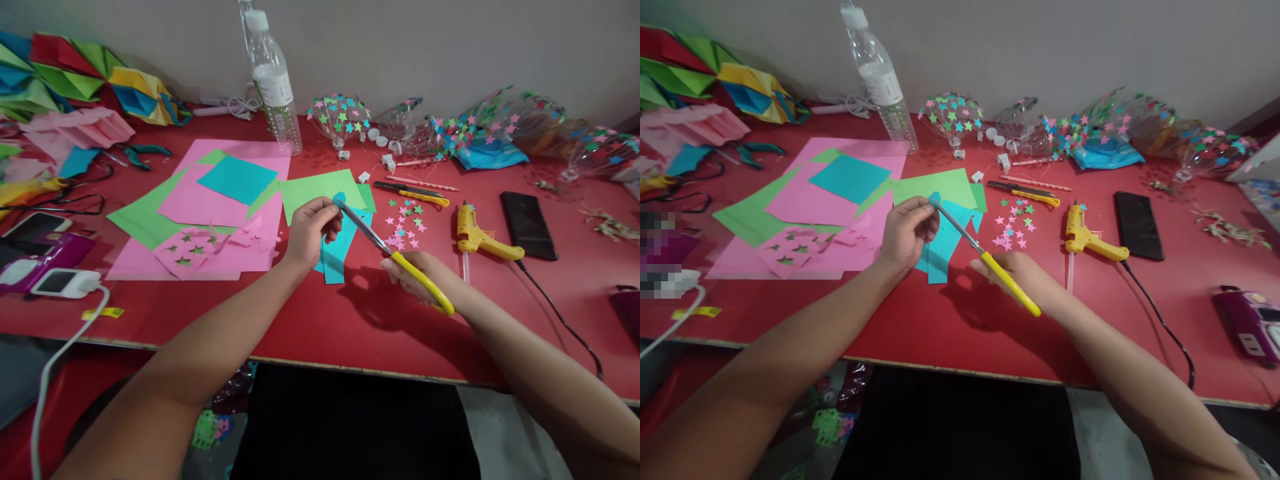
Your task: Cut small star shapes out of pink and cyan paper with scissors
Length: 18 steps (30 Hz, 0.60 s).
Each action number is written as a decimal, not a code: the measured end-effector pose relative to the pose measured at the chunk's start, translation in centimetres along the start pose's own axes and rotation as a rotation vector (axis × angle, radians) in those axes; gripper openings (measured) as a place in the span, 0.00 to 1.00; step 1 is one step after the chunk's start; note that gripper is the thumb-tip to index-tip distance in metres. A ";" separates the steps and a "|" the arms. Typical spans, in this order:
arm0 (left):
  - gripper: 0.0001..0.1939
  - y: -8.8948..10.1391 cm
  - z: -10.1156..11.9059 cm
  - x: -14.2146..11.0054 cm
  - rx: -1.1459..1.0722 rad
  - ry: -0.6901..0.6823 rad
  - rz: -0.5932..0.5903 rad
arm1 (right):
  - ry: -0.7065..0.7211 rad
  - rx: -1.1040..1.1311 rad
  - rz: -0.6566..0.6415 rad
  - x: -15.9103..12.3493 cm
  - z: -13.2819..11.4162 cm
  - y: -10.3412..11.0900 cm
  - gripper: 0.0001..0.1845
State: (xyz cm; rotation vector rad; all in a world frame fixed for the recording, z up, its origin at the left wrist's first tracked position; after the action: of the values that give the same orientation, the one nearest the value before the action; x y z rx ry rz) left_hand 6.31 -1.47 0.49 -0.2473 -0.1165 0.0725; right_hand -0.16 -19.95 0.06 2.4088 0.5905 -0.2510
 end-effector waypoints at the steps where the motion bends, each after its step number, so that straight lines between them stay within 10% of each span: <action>1: 0.08 0.0 0.0 0.0 -0.008 0.000 -0.002 | -0.004 -0.003 -0.002 0.0 0.0 0.0 0.27; 18: 0.07 0.0 -0.1 0.0 -0.008 0.025 0.022 | 0.017 -0.006 0.015 -0.1 -0.3 0.1 0.28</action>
State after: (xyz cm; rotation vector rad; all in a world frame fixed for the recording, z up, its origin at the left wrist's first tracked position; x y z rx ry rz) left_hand 6.29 -1.51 0.34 -0.2579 -0.0890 0.0909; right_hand -0.19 -19.89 0.36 2.4110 0.5796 -0.2222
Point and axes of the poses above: each hand's wrist, its own x-axis towards the middle knuckle, its own y-axis out of the back of the hand, z = x × y, the point moved 8 cm from there along x, towards the middle knuckle, and after that the axes turned 3 degrees about z, right-handed, at the moved point
